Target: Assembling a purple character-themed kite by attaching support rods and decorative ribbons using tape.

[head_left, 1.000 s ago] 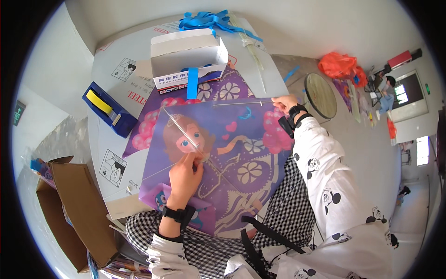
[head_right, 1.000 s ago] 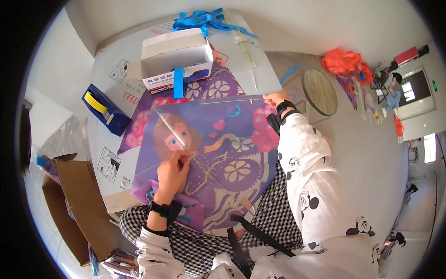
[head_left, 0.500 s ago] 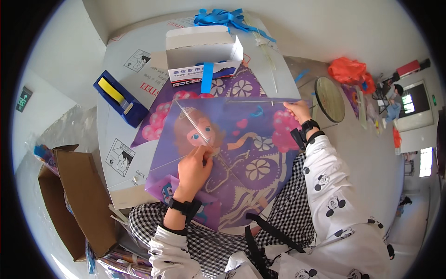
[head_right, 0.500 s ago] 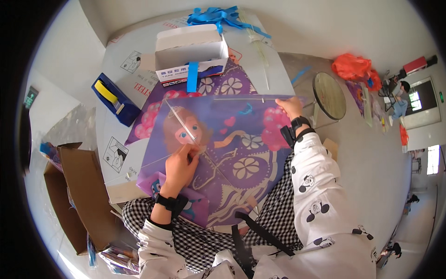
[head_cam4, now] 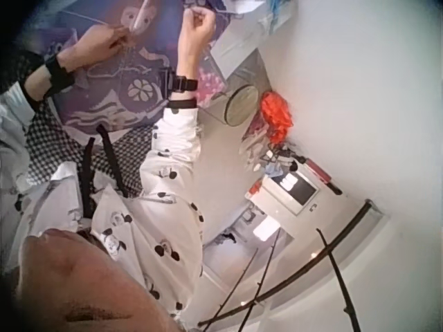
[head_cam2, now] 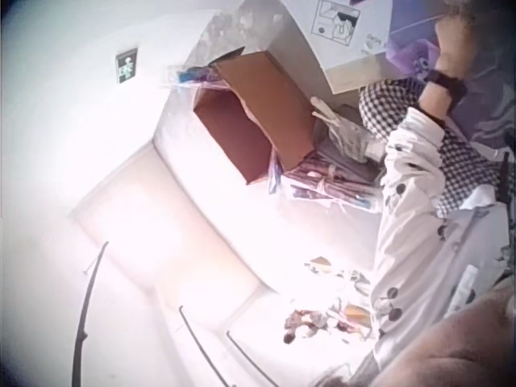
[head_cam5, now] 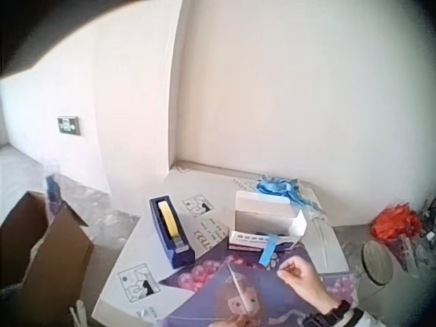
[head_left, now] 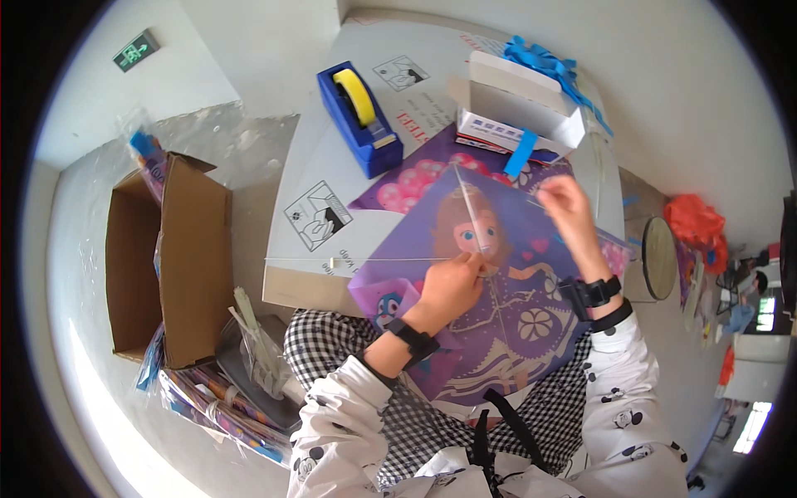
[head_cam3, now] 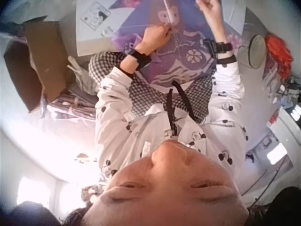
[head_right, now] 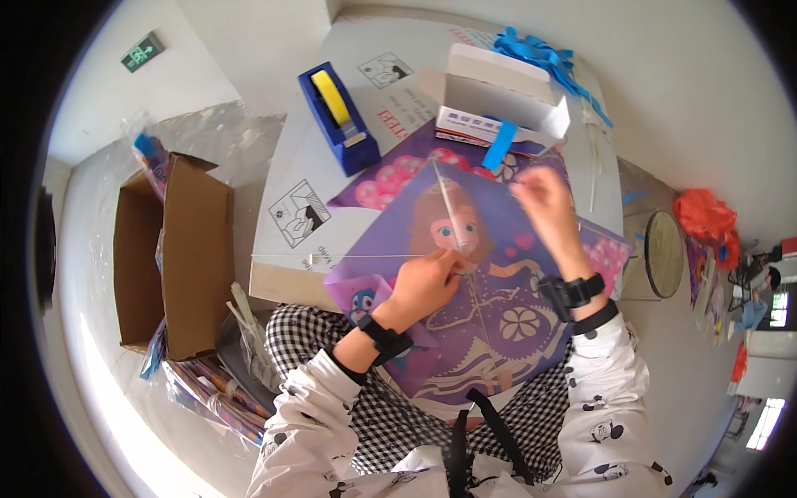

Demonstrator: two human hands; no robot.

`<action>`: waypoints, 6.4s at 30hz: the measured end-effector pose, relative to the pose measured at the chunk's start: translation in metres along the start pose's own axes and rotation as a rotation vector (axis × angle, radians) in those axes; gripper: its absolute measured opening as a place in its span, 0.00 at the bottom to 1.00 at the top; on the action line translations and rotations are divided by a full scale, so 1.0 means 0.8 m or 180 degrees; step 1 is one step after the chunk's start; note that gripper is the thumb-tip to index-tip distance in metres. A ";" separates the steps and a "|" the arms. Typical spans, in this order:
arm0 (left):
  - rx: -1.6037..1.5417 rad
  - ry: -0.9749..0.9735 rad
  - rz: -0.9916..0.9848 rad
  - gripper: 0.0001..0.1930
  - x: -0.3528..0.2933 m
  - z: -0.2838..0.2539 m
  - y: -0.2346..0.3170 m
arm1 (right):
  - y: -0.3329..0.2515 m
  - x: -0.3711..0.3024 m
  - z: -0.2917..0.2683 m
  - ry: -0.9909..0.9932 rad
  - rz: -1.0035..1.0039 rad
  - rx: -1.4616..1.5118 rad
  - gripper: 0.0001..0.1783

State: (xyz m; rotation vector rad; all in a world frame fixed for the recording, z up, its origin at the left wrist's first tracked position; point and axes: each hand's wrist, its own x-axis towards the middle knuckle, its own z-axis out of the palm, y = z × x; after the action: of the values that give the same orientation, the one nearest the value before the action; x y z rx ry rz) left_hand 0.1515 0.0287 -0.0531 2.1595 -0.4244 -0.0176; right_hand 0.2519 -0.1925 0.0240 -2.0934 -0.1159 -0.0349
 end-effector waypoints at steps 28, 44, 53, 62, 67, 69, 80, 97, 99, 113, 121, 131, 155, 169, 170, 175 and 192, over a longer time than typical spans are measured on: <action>0.0045 -0.0133 0.0194 0.19 -0.002 0.013 -0.009 | -0.147 0.143 0.234 -0.0801 0.0832 0.0467 0.17; -0.0556 0.0078 0.0334 0.09 -0.008 0.025 -0.023 | -0.086 0.095 0.241 -0.0954 0.1178 0.0658 0.12; -0.0570 0.0274 0.0345 0.14 -0.021 0.005 -0.027 | -0.096 0.024 0.218 -0.0596 -0.0426 0.0749 0.06; -0.0054 -0.0354 0.0079 0.13 0.010 -0.010 0.018 | 0.089 -0.061 -0.022 0.1248 0.1517 0.0942 0.12; 0.0049 -0.0283 0.0016 0.12 0.007 -0.009 0.015 | 0.131 -0.055 -0.053 0.1961 0.2053 0.1215 0.20; 0.0030 -0.0295 0.0030 0.12 0.008 -0.009 0.016 | 0.146 -0.045 -0.059 0.2004 0.2074 0.1390 0.16; 0.0014 -0.0314 0.0014 0.13 0.008 -0.005 0.014 | 0.161 -0.016 -0.065 0.1891 0.2510 0.1175 0.05; 0.0007 -0.0256 0.0056 0.13 0.005 -0.009 0.015 | 0.167 0.030 -0.065 0.1684 0.3296 0.0402 0.05; 0.0016 -0.0240 0.0053 0.13 0.004 -0.009 0.013 | 0.156 0.031 -0.064 0.1676 0.3289 0.0220 0.06; 0.0037 -0.0174 0.0154 0.12 0.001 -0.005 0.006 | 0.136 0.032 -0.074 0.1276 0.3044 0.0621 0.10; 0.0105 -0.0150 0.0132 0.11 0.003 -0.002 0.007 | 0.150 0.037 -0.082 0.1278 0.3097 0.0518 0.10; 0.0187 -0.0239 0.0082 0.11 -0.001 -0.009 0.006 | 0.127 -0.008 -0.059 0.1344 0.2981 -0.0077 0.27; 0.0164 -0.0187 -0.0022 0.11 0.007 -0.002 0.023 | 0.173 -0.050 -0.101 0.1450 -0.0482 -0.1904 0.04; 0.0109 -0.0135 0.0036 0.11 0.005 -0.003 0.017 | 0.182 -0.054 -0.105 0.1629 -0.0070 -0.1525 0.03; 0.0104 -0.0121 0.0028 0.11 0.005 -0.002 0.017 | 0.186 -0.053 -0.106 0.1665 -0.0028 -0.1354 0.03; 0.0053 -0.0085 0.0064 0.11 0.002 -0.004 0.012 | 0.198 -0.067 -0.107 0.1796 -0.0068 -0.1347 0.03; 0.2017 -0.0805 0.0243 0.26 -0.136 -0.035 0.085 | 0.035 -0.206 0.028 -0.1404 -0.0953 -0.2253 0.38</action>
State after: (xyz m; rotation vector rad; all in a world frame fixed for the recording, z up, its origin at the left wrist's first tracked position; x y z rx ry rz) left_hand 0.0338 0.0486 0.0017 2.7746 -0.7335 -0.1299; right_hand 0.0900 -0.1989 -0.0235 -2.7376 -0.7795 0.2394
